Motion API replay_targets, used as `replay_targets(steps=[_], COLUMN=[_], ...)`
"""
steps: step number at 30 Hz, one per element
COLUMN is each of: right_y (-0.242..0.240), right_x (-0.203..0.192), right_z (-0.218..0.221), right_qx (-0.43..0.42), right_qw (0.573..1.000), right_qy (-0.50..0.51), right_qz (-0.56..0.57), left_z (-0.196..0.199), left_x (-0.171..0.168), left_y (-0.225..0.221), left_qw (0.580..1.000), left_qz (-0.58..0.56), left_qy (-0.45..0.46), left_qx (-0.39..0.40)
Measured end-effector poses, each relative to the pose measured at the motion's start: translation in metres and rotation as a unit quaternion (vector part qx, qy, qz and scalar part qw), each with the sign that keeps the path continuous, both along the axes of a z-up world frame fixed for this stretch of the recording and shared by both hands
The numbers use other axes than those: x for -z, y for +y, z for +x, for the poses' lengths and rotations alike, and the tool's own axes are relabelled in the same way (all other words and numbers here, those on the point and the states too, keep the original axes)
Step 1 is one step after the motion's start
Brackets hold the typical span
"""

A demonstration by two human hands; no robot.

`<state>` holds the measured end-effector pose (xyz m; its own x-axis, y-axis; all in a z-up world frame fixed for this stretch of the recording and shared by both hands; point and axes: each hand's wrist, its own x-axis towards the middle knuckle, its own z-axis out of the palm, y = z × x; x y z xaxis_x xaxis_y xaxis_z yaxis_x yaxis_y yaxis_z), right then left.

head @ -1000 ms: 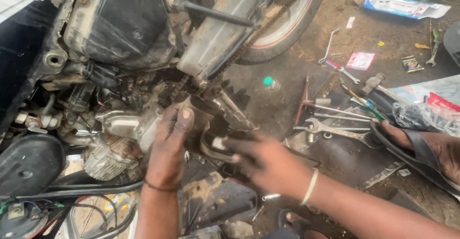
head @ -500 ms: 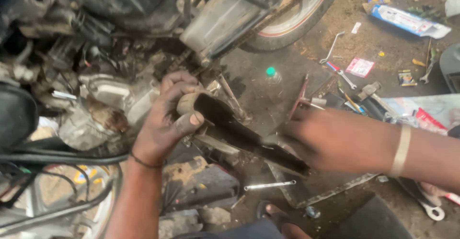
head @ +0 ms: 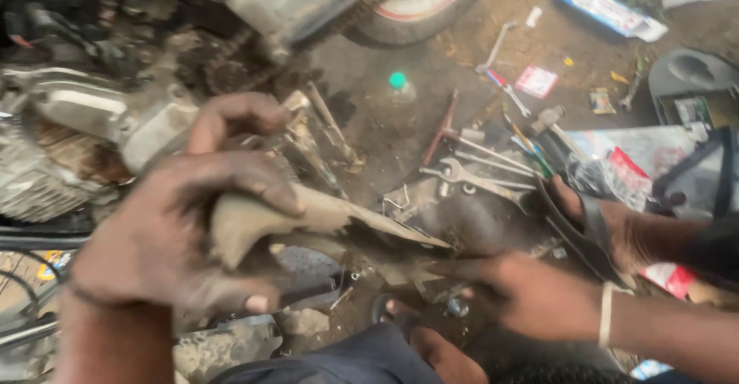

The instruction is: The person is repairing a motorcycle, specifically cleaning or working on a plastic guard component.

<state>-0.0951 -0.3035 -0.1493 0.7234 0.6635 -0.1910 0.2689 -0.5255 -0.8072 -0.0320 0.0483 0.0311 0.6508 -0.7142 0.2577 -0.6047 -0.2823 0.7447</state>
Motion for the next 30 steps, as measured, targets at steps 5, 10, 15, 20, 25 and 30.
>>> replay_targets(steps=[5, 10, 15, 20, 25, 30], right_y=[0.012, 0.006, 0.000, -0.009, -0.025, -0.025], right_x=[0.017, -0.008, -0.039, -0.044, -0.017, -0.031], right_z=[-0.020, -0.016, -0.016, -0.036, -0.051, -0.054], right_qx=[0.039, 0.036, 0.024, -0.036, 0.000, 0.015], right_qw=[0.994, 0.978, 0.975, 0.963, 0.911, 0.919], right_qy=[-0.043, -0.149, -0.223, -0.269, -0.376, -0.288], right_qz=[0.087, 0.140, 0.009, -0.008, -0.169, -0.269], left_z=[-0.002, -0.007, -0.011, -0.018, -0.031, -0.032], left_x=[-0.001, 0.005, 0.003, 0.003, 0.000, 0.007], left_y=[-0.016, -0.030, -0.045, -0.065, -0.088, -0.093], left_qw=[1.000, 0.997, 0.990, 0.987, 0.988, 0.977], left_qz=[-0.001, -0.029, -0.025, -0.015, -0.014, -0.019], left_qy=[0.004, -0.065, -0.139, -0.152, -0.103, -0.172], left_qx=[0.029, 0.037, 0.006, -0.058, -0.111, -0.121])
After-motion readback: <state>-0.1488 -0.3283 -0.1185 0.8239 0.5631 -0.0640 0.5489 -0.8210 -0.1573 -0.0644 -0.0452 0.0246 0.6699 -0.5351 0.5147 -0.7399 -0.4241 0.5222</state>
